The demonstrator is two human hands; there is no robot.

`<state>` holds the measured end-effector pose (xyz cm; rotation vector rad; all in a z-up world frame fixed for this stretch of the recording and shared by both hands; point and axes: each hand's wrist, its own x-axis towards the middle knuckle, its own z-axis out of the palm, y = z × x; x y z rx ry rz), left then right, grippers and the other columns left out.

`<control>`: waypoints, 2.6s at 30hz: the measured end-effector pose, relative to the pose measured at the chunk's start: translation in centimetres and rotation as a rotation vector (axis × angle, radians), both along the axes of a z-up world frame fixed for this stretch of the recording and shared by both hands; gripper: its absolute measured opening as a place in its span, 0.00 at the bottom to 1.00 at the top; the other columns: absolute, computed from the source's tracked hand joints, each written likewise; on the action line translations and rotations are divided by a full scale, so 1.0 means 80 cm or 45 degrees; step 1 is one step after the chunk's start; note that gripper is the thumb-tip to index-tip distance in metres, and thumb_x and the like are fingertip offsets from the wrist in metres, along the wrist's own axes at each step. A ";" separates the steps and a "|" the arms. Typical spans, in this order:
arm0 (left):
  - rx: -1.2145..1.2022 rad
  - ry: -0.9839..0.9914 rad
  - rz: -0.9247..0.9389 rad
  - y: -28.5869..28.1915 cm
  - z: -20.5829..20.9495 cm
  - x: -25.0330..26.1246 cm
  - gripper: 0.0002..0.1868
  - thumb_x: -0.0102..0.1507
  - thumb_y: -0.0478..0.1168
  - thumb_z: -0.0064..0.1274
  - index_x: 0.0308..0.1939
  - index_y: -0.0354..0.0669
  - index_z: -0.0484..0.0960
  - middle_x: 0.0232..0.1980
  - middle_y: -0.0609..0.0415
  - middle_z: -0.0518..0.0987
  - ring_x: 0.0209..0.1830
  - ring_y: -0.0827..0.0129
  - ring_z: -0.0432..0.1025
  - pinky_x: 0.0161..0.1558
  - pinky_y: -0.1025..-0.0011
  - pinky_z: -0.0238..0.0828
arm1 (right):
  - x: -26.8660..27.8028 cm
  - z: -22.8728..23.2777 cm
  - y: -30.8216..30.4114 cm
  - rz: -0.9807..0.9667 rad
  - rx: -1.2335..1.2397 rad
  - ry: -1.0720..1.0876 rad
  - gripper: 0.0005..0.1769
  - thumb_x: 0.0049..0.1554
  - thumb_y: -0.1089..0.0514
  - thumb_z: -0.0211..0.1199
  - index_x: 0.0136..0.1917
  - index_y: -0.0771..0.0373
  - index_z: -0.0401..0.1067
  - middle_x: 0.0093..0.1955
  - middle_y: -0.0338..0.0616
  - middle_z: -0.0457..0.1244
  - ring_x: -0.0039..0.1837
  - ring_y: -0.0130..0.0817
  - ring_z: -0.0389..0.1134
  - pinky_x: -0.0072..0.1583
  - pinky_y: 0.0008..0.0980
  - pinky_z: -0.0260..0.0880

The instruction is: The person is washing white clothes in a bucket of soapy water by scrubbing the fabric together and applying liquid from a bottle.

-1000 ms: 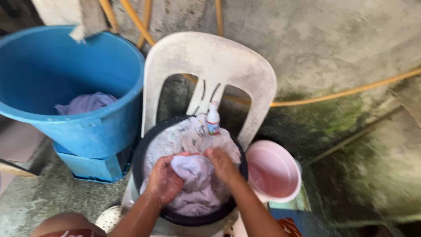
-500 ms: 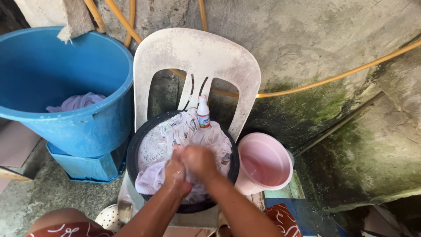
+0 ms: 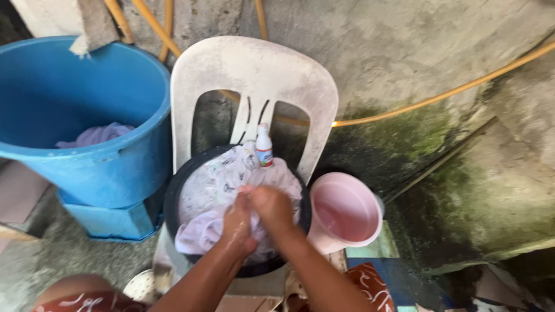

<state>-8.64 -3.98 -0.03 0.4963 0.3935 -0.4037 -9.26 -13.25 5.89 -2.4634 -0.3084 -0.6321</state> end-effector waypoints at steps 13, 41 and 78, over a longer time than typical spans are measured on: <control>0.022 -0.031 -0.016 0.032 0.071 -0.010 0.30 0.70 0.63 0.46 0.22 0.47 0.64 0.23 0.55 0.66 0.25 0.64 0.63 0.28 0.63 0.67 | 0.019 -0.039 -0.066 0.068 1.500 0.621 0.23 0.64 0.40 0.60 0.43 0.62 0.74 0.38 0.38 0.63 0.40 0.29 0.62 0.44 0.34 0.65; -0.085 -0.047 0.083 0.000 -0.020 0.020 0.21 0.66 0.59 0.43 0.25 0.53 0.69 0.22 0.61 0.65 0.23 0.70 0.62 0.28 0.67 0.63 | 0.002 0.016 0.014 0.356 0.168 -0.271 0.15 0.57 0.52 0.63 0.33 0.62 0.68 0.44 0.61 0.64 0.40 0.50 0.70 0.46 0.41 0.72; 1.969 -0.794 -0.779 0.056 -0.055 0.034 0.15 0.58 0.49 0.63 0.39 0.42 0.85 0.40 0.48 0.86 0.41 0.61 0.80 0.46 0.65 0.74 | 0.016 -0.064 -0.106 0.409 1.261 1.375 0.16 0.55 0.67 0.68 0.58 0.66 0.74 0.50 0.38 0.70 0.50 0.25 0.71 0.54 0.25 0.73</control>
